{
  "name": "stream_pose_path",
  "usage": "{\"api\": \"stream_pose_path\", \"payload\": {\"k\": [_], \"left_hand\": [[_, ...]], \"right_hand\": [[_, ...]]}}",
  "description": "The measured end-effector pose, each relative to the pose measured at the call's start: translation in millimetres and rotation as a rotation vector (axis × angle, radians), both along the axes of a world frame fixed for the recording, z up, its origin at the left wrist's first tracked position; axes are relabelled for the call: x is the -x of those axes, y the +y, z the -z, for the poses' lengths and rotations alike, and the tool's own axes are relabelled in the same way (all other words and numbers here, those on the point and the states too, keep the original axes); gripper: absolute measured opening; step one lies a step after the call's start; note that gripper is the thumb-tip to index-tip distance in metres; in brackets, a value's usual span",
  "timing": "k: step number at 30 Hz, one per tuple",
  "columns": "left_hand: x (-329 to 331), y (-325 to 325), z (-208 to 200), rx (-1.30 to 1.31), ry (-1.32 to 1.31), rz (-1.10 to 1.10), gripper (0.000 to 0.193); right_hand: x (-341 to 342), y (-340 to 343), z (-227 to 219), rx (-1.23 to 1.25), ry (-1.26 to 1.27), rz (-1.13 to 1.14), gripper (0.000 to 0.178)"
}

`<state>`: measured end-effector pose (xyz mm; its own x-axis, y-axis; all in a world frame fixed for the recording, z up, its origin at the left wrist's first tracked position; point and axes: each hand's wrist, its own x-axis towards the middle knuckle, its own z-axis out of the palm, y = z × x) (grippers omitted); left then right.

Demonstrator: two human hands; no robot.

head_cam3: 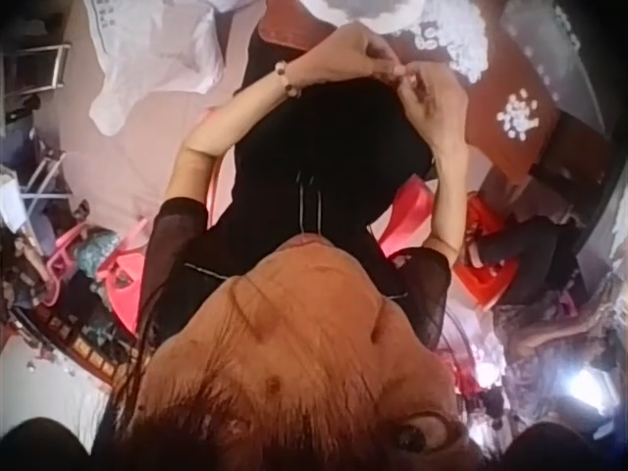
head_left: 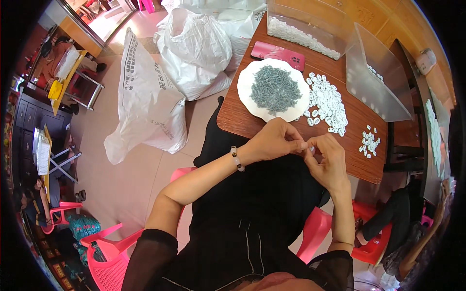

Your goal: Manually assembling small white plastic components by pressing them together on a workbench.

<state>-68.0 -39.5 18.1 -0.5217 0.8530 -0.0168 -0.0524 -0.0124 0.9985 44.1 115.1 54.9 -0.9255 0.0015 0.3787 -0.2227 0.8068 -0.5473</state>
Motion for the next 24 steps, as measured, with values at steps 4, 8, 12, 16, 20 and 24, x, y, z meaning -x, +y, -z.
{"api": "stream_pose_path", "payload": {"k": [4,8,12,16,20,24], "left_hand": [[-5,7,4,0.050,0.018,-0.009,0.017],[-6,6,2,0.114,-0.092,0.003,0.024],[-10,10,6,0.106,-0.148,0.002,0.021],[-13,9,6,0.125,-0.185,0.041,0.023],[-14,7,11,0.097,-0.290,0.040,0.021],[-17,7,11,0.028,-0.440,-0.090,0.022]], "right_hand": [[-7,3,-2,0.046,-0.040,0.044,0.012],[-8,6,1,0.138,-0.050,0.079,0.010],[-11,11,5,0.162,-0.050,0.046,0.009],[-15,13,5,0.172,-0.078,0.025,0.010],[-18,14,6,0.211,-0.089,0.015,0.012],[-19,16,15,0.556,-0.127,0.183,0.021]]}}
